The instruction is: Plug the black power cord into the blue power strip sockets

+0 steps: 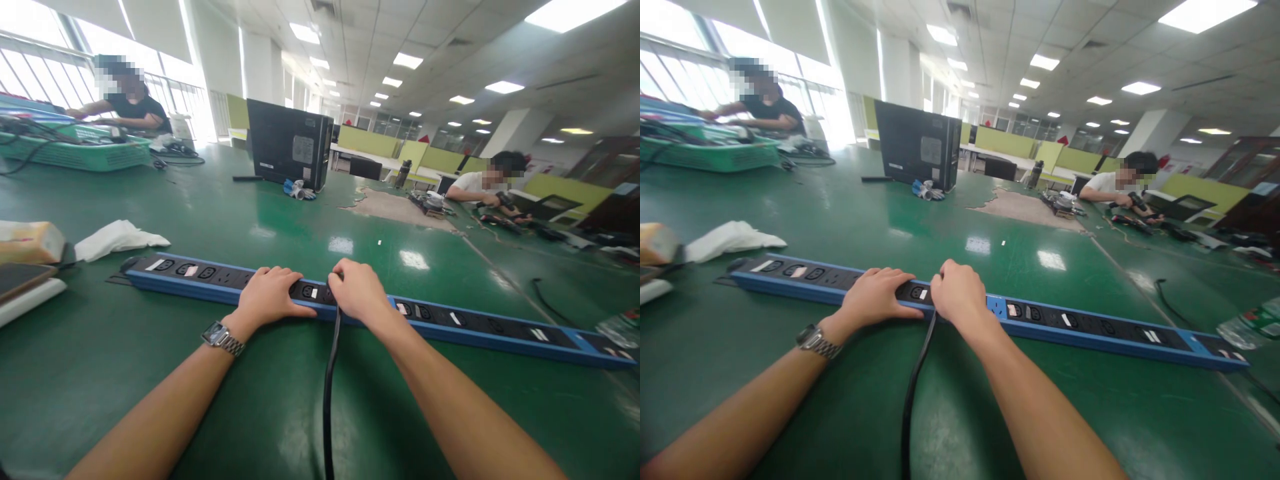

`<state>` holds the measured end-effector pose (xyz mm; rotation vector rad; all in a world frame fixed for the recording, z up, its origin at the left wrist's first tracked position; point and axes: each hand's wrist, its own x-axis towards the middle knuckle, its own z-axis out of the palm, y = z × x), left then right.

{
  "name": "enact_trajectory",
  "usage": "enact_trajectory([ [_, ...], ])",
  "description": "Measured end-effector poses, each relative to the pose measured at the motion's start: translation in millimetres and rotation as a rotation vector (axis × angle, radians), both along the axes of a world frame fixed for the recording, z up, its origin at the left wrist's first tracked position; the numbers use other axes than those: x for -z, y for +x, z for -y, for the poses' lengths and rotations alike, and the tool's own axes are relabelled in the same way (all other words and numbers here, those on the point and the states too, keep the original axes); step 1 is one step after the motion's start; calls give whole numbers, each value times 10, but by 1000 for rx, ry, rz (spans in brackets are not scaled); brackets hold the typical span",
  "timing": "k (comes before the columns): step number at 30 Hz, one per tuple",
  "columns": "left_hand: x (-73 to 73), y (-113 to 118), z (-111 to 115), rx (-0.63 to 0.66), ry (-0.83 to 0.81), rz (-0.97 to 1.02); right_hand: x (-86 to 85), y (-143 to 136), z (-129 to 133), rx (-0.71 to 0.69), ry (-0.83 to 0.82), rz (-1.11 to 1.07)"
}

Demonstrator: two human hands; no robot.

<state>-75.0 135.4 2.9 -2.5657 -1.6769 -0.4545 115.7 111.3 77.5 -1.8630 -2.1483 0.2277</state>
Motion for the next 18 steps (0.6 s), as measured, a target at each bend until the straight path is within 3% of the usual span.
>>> enact_trajectory([
  [4,-6,-2,-13,-11,-17,14,-143,572,41,-9,90,-7],
  [9,-5,-8,-29,-3,-26,15,122,1167,67,28,-62,24],
  [12,-10,-8,-23,3,-11,1,249,1189,79,20,-40,4],
  [18,-19,-8,-15,-12,-20,-2,218,1036,60,43,-65,113],
])
